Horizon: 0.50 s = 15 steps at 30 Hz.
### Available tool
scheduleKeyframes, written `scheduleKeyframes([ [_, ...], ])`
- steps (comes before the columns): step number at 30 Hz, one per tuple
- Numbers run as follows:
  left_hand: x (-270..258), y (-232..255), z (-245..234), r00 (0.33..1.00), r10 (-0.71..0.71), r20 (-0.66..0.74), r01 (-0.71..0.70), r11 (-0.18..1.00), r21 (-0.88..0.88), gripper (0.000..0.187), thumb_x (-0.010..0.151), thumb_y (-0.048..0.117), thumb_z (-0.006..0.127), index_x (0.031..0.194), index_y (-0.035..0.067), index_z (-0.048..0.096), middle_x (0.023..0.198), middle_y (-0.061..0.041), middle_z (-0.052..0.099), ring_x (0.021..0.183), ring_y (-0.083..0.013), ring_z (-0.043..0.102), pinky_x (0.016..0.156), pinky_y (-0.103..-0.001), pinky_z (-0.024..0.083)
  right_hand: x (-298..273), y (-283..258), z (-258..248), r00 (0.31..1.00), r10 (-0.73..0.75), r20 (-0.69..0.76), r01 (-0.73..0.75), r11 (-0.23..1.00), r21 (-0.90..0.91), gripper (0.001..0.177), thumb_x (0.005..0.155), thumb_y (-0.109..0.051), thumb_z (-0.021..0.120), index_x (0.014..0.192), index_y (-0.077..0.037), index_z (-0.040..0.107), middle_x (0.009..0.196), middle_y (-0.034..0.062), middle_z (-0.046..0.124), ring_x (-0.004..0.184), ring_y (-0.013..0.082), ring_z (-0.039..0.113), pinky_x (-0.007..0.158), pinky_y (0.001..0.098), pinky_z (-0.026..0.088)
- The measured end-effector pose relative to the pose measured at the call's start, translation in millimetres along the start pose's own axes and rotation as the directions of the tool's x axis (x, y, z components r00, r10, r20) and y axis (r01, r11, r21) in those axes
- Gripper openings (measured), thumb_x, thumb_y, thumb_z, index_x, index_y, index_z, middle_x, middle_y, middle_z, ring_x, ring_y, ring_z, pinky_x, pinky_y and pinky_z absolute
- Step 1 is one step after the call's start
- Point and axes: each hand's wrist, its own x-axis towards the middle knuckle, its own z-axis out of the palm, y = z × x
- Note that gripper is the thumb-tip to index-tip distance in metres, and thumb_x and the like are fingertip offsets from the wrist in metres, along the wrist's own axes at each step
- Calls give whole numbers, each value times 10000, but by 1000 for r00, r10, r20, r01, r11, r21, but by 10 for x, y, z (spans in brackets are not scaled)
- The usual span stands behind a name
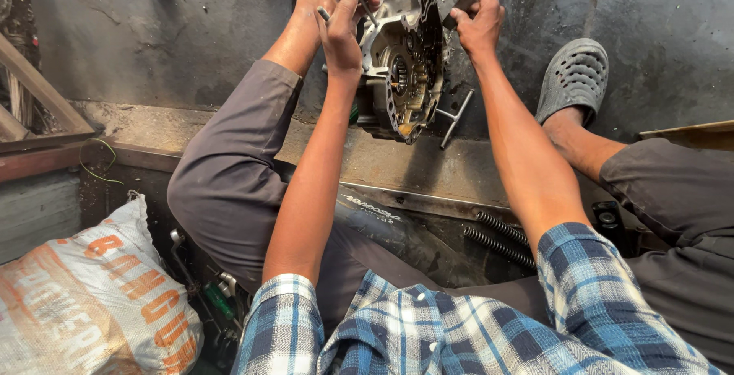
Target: The person inserts internal metal components into an engine casing, handling small parts and using a metal tool to adjust elements within the assembly.
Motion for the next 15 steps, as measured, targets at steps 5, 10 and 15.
scheduleKeyframes([
  [5, 13, 47, 45, 1000, 11, -20, -10, 999, 34, 274, 1013, 94, 477, 1263, 2, 541, 1026, -106, 618, 943, -202, 630, 918, -369, 563, 36, 76, 33, 998, 56, 11, -56, 998, -16, 283, 818, 31, 846, 1001, -71, 656, 817, 15, 803, 759, 140, 782, 703, 316, 574],
  [10, -10, 162, 81, 999, 11, 44, -15, 996, 92, 309, 979, 94, 480, 1262, -9, 548, 1037, -106, 634, 961, -204, 648, 922, -369, 572, 43, -37, -26, 909, 415, 39, -415, 893, 175, 250, 827, 28, 761, 1025, -71, 646, 779, 65, 781, 649, 142, 768, 493, 287, 628],
  [15, 4, 201, 182, 992, 47, 115, -62, 989, 132, 340, 951, 108, 505, 1257, -30, 559, 1036, -116, 651, 977, -204, 654, 922, -371, 585, 92, 67, -9, 560, 825, 71, -804, 521, 285, 70, 857, 58, 666, 915, 56, 706, 756, 209, 744, 562, 241, 739, 456, 307, 615],
])
